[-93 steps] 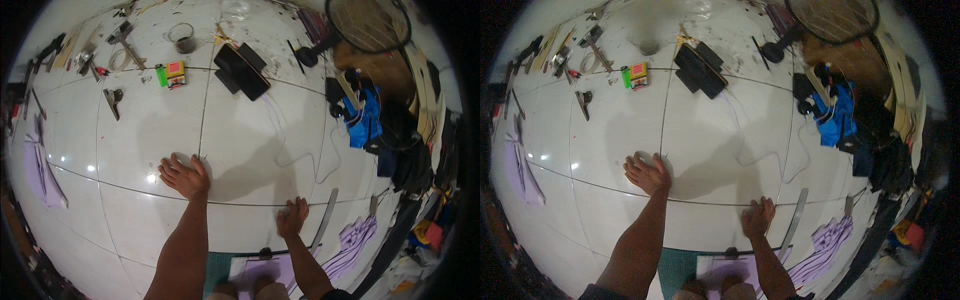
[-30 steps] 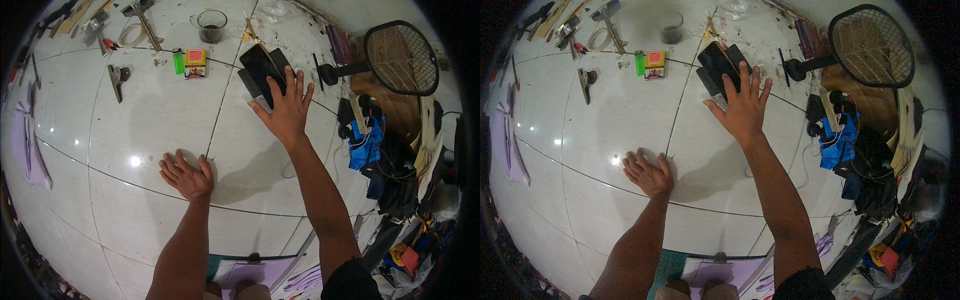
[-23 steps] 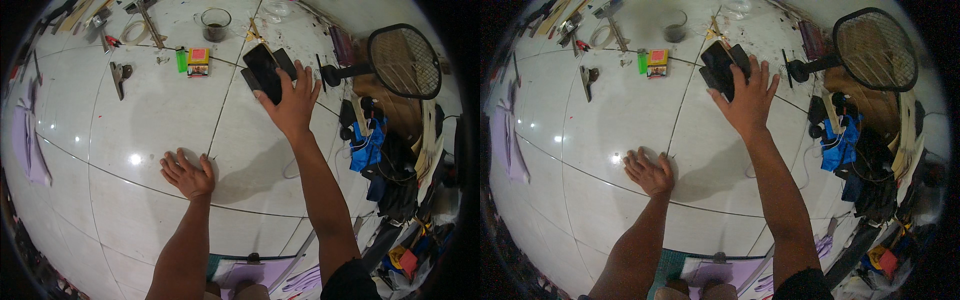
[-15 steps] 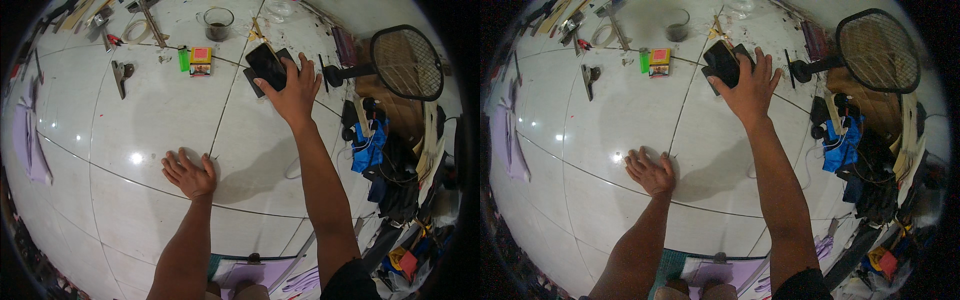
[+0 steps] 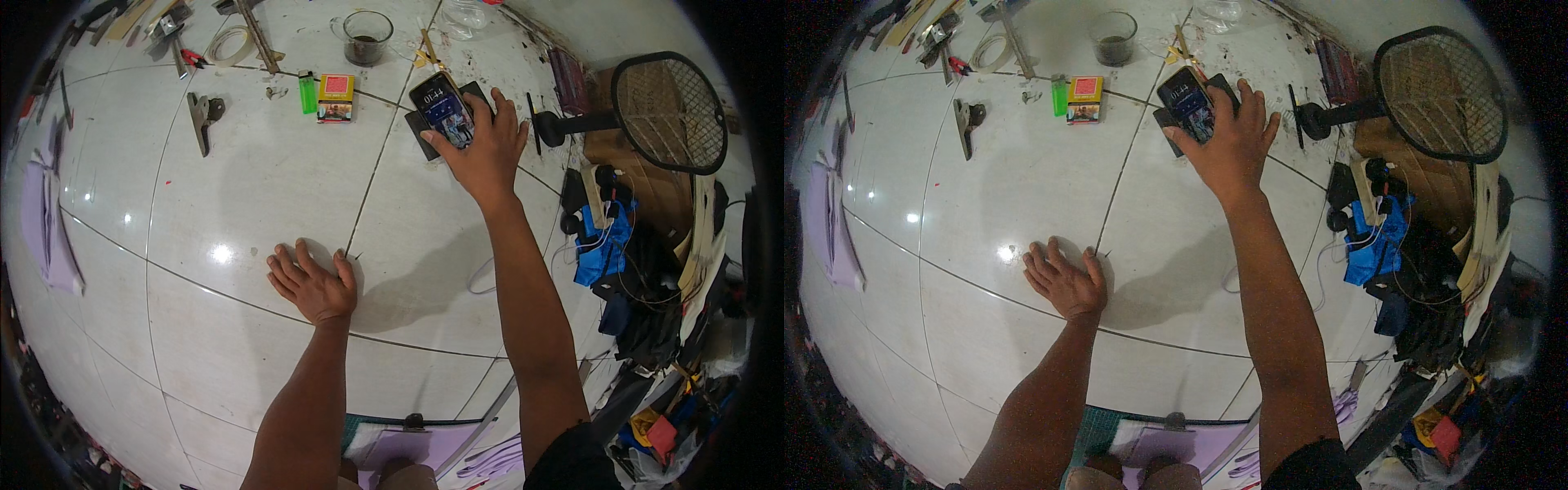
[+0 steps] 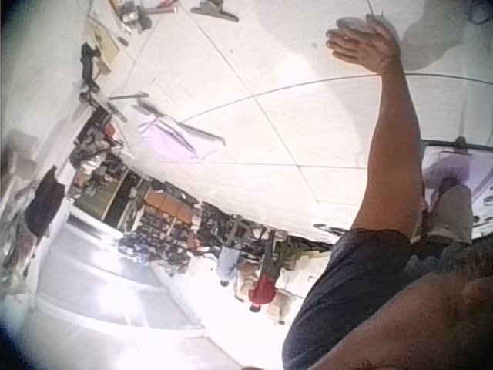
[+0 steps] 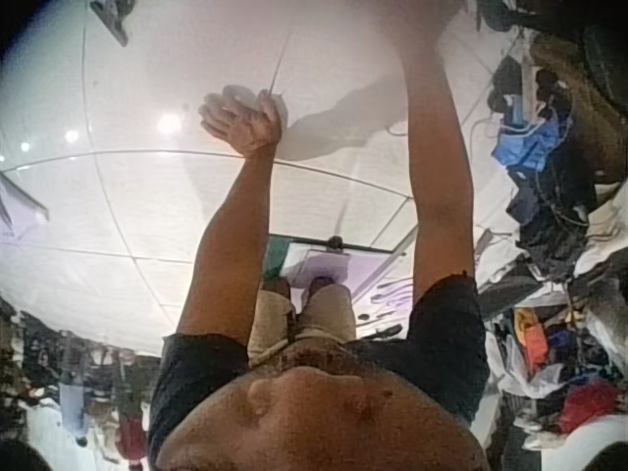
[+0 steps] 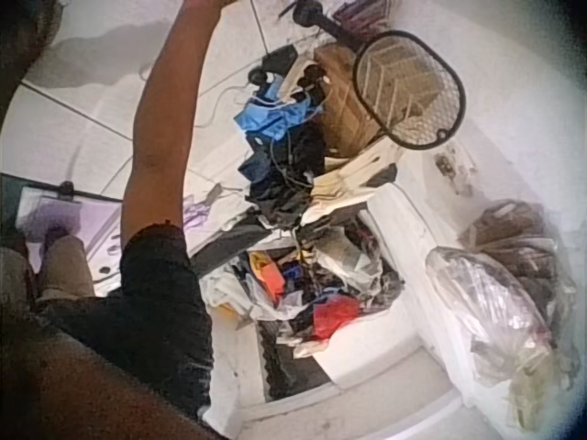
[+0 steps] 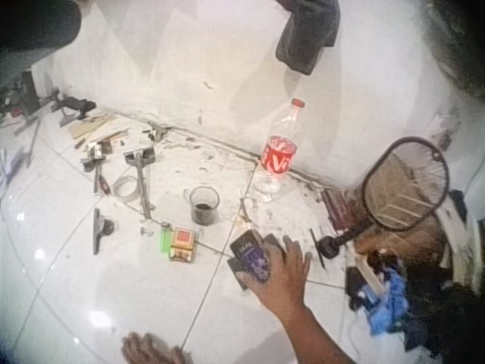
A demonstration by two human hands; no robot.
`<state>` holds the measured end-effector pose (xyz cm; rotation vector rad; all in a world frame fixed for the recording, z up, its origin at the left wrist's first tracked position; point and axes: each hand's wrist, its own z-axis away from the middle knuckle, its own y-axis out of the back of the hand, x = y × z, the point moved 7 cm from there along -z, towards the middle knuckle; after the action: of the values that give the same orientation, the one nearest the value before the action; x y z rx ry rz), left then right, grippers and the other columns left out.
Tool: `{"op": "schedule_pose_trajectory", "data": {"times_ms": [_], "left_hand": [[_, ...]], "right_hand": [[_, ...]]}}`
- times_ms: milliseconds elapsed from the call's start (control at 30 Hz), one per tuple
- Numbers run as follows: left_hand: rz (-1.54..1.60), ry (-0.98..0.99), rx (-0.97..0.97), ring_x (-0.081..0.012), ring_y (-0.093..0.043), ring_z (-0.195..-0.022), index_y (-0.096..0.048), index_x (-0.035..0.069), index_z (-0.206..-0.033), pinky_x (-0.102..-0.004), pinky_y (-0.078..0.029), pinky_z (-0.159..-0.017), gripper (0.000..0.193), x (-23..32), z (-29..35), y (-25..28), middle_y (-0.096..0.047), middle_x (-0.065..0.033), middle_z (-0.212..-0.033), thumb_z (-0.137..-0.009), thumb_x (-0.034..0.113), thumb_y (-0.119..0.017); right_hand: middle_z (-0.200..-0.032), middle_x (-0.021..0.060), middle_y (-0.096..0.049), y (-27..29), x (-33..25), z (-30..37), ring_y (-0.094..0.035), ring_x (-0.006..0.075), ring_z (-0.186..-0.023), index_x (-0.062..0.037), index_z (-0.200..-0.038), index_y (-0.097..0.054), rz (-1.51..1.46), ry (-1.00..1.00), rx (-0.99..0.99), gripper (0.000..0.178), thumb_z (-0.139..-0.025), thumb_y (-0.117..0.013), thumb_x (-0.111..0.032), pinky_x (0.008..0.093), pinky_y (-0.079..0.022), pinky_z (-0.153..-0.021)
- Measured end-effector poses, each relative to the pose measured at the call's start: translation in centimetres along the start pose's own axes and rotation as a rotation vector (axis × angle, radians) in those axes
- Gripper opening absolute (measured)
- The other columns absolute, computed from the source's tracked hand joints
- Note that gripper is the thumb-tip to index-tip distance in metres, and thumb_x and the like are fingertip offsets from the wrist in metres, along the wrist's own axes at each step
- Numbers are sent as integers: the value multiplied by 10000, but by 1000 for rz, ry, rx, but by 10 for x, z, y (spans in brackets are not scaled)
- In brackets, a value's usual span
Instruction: The person uses a utility knife and a metal ruler to cut strips of purple fabric on a green cutting mat.
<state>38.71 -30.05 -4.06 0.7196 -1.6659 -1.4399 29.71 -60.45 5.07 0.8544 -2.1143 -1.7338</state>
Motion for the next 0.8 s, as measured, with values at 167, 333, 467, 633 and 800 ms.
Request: {"op": "schedule_pose_trajectory", "data": {"times_ms": [167, 333, 467, 633, 800], "left_hand": [[0, 23, -46, -444, -125, -1443, -309, 44, -1441, -580, -109, -1175, 698, -2, -1, -2, -217, -231, -1516, -935, 466, -539], [-5, 18, -37, -442, -118, -1449, -306, 39, -1439, -573, -106, -1178, 699, 0, -1, -1, -219, -239, -1519, -936, 465, -539], [-9, 22, -47, -444, -135, -1444, -312, 37, -1434, -571, -108, -1179, 698, 1, -1, 1, -243, -243, -1509, -933, 466, -542], [-8, 28, -44, -438, -144, -1443, -315, 42, -1434, -569, -111, -1180, 693, 0, -1, 1, -238, -235, -1512, -931, 461, -544], [-11, 29, -31, -428, -142, -1446, -313, 47, -1439, -567, -115, -1184, 699, -1, -1, -1, -234, -225, -1516, -927, 461, -548]], "right_hand": [[-1488, 222, -326, 7, -17, 16, -234, 430, -1430, -162, -1342, -514, 77, 191, -4, 795, -725, -776, -588, 670, -124, -1135], [-1495, 224, -322, 4, 4, 19, -236, 446, -1423, -149, -1343, -513, 70, 101, -4, 810, -724, -767, -604, 678, -137, -1125], [-1485, 230, -332, 6, 7, 6, -242, 449, -1418, -131, -1346, -502, 12, 46, 46, 838, -719, -763, -622, 686, -159, -1111], [-1474, 228, -344, 2, 2, -4, -252, 425, -1418, -129, -1345, -496, -15, 15, 34, 858, -704, -769, -630, 685, -167, -1106], [-1481, 224, -338, -3, 3, -7, -247, 407, -1425, -138, -1350, -494, -11, 6, 20, 867, -699, -762, -645, 678, -134, -1118]]}}
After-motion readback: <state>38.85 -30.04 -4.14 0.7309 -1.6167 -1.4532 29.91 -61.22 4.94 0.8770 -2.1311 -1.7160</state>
